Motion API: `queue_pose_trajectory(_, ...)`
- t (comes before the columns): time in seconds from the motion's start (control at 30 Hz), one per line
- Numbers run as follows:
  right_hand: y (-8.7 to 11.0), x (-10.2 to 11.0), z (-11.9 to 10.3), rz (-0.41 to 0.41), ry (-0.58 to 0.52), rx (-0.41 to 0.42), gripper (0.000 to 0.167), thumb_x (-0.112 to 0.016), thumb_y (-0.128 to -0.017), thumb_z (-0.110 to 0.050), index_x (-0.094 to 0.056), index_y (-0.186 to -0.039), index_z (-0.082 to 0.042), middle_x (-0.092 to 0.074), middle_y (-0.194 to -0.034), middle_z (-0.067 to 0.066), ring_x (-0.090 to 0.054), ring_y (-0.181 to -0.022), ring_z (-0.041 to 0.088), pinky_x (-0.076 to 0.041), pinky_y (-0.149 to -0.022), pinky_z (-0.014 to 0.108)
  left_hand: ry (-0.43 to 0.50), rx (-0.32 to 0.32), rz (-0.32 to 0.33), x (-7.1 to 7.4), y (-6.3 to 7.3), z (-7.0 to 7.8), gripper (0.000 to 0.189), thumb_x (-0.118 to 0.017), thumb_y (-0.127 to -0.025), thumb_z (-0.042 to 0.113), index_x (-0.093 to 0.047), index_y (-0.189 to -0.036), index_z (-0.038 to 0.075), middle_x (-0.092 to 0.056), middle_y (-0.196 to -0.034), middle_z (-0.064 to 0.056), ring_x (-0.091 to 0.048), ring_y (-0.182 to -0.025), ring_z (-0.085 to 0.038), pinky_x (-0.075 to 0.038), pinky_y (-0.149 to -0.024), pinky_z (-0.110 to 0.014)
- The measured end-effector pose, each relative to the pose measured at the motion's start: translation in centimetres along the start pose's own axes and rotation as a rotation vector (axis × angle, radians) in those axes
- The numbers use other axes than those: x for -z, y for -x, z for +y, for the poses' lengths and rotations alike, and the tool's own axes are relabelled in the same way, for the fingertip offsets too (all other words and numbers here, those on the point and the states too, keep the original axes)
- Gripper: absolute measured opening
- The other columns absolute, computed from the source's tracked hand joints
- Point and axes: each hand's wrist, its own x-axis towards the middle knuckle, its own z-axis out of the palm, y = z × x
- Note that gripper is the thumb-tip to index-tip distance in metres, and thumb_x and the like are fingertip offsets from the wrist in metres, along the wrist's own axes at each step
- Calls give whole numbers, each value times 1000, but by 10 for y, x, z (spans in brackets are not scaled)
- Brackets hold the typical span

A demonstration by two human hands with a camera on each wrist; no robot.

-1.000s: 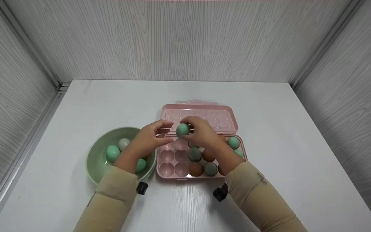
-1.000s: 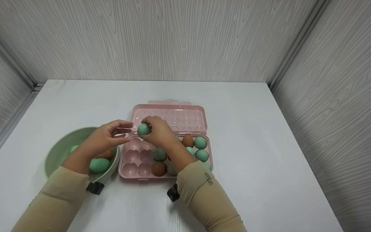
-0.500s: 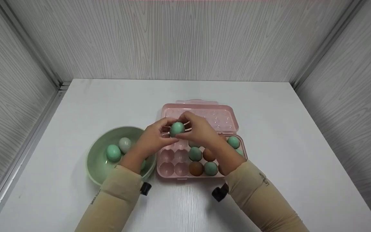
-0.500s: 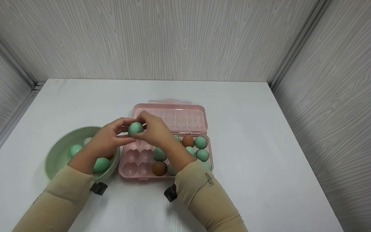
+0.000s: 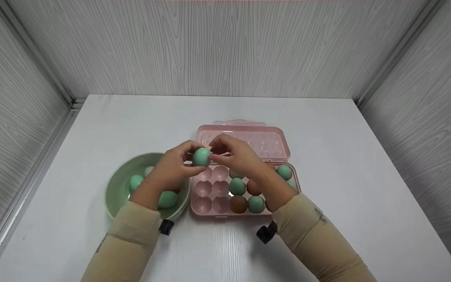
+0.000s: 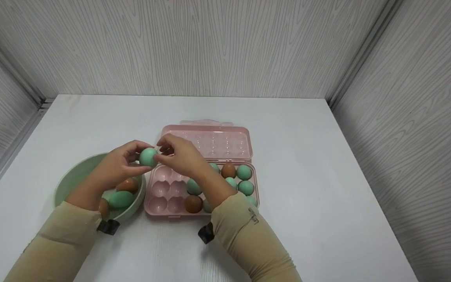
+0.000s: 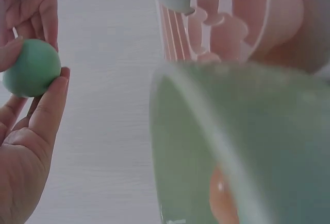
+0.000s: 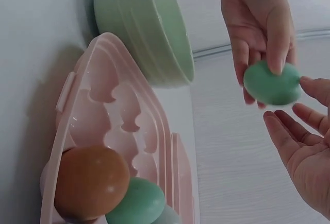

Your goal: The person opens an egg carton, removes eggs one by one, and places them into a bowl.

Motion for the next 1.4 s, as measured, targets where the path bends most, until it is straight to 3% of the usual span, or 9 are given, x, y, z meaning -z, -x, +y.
queue_pose_trajectory(0.13,0,2,6,8,7,-9,22,-63,-87,-30,-57,-106,-20,-60,-97,-5,-56,-93,9,-46,-86,29,-2,21,1,11,3,-8,41,-72,-79,22,-53,-115,20,-55,-111,2,-55,-102,-16,-45,-87,-35)
queue_pose_trajectory(0.3,0,3,16,9,15,0,16,-62,-87,-27,-60,-100,-19,-61,-93,-5,-56,-89,10,-46,-84,28,21,37,49,25,7,-9,45,-73,-78,23,-51,-116,15,-55,-112,-3,-56,-104,-17,-45,-87,-36)
queue_pose_trajectory(0.43,1,4,21,-2,27,-10,14,-61,-88,-29,-62,-98,-20,-61,-92,-6,-56,-89,10,-45,-85,28,-35,62,72,37,11,-13,47,-73,-78,26,-50,-117,16,-54,-114,-2,-54,-106,-18,-44,-89,-37)
queue_pose_trajectory(0.77,2,6,27,-19,22,-75,12,-61,-88,-29,-63,-97,-20,-61,-91,-5,-55,-88,12,-45,-87,31,-128,183,1,59,13,-43,47,-71,-79,18,-46,-119,12,-52,-116,-8,-50,-111,-27,-41,-93,-45)
queue_pose_trajectory(0.93,4,9,28,-29,30,-55,13,-60,-88,-29,-63,-98,-20,-61,-93,-5,-55,-89,13,-46,-84,31,-158,261,0,67,13,-52,51,-70,-81,21,-46,-125,14,-52,-120,-10,-49,-113,-28,-41,-92,-46)
queue_pose_trajectory(1.23,4,8,30,-53,46,-59,15,-61,-88,-31,-63,-98,-21,-60,-92,-5,-54,-88,13,-47,-82,29,-165,272,86,73,7,-60,54,-72,-78,35,-49,-123,17,-51,-124,-8,-48,-116,-28,-41,-93,-46)
queue_pose_trajectory(1.4,5,7,32,-60,49,-76,16,-61,-88,-31,-63,-99,-19,-60,-92,-5,-54,-88,13,-47,-84,29,-179,248,82,74,1,-60,51,-72,-79,32,-50,-122,17,-52,-123,-9,-48,-116,-29,-40,-93,-48)
